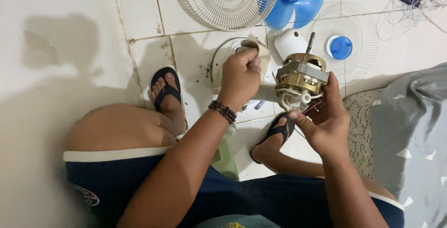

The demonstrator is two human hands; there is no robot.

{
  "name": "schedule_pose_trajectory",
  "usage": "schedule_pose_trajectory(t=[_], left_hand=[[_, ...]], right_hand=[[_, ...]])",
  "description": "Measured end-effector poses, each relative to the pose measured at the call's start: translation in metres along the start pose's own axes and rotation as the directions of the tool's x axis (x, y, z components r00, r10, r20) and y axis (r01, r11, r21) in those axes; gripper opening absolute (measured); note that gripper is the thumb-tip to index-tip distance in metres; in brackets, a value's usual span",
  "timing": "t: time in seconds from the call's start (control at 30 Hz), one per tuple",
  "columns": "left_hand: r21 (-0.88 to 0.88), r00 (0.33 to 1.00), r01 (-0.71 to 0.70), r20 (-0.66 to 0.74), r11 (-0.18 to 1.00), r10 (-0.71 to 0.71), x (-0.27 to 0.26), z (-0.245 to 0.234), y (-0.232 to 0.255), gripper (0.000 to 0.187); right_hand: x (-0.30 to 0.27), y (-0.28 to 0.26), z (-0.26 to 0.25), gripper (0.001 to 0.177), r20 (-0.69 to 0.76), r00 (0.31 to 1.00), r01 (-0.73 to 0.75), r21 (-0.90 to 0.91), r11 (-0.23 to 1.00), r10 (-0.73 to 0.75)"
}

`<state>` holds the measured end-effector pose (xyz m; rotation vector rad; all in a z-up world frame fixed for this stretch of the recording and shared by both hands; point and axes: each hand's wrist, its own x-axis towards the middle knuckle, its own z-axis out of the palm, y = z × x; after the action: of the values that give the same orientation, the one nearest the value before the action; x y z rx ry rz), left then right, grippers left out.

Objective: The person sits on the floor and wipes a disassembled electric fan motor with a cloth. They rotate the motor to clean different sides and wipe around the wires and housing.

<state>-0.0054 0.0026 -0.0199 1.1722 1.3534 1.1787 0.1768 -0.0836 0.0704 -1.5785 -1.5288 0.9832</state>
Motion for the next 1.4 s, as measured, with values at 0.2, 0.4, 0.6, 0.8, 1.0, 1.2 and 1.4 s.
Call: schedule_pose_trajectory(t=[0.2,0.4,0.6,0.8,1.0,1.2,1.4], left_hand=[[-0.037,0.981,-0.127,0.146,0.991,0.131,-0.017,0.014,0.007,0.012],[-0.260,0.993,0.018,0.117,0.965,0.013,-0.022,0.020,0.005,0.014],[-0.368,0.991,0.097,0.123,0.925,-0.054,-0.033,0.027,0.005,0.013],[-0.551,0.927,0.374,0.252,0.746,-0.279,-0.039,0.033,0.003,0.016],[-0.526,0.970,0.237,0.174,0.817,-0.169,-0.045,0.037,-0.007,0.014],[-0.424,0.990,0.099,0.134,0.900,-0.046,-0.043,0.040,-0.002,0.013],[-0.154,0.971,-0.237,-0.007,0.959,0.239,-0.035,0.040,0.020,0.014]], right_hand=[[0.003,-0.017,0.002,0.097,0.045,0.999,0.019,0.122,0.992,-0.025],[0.006,-0.024,0.000,0.097,0.022,0.999,-0.044,0.254,0.966,0.039],[0.027,-0.012,-0.041,0.102,0.201,0.978,-0.018,0.360,0.933,-0.058],[0.046,0.010,-0.060,0.095,0.311,0.940,-0.023,0.474,0.880,-0.143],[0.053,0.005,-0.057,0.099,0.317,0.937,0.003,0.416,0.909,-0.148],[0.057,0.013,-0.047,0.105,0.226,0.933,0.283,0.022,0.959,-0.281],[0.067,0.030,-0.053,0.098,0.096,0.966,0.244,-0.042,0.969,-0.239]])
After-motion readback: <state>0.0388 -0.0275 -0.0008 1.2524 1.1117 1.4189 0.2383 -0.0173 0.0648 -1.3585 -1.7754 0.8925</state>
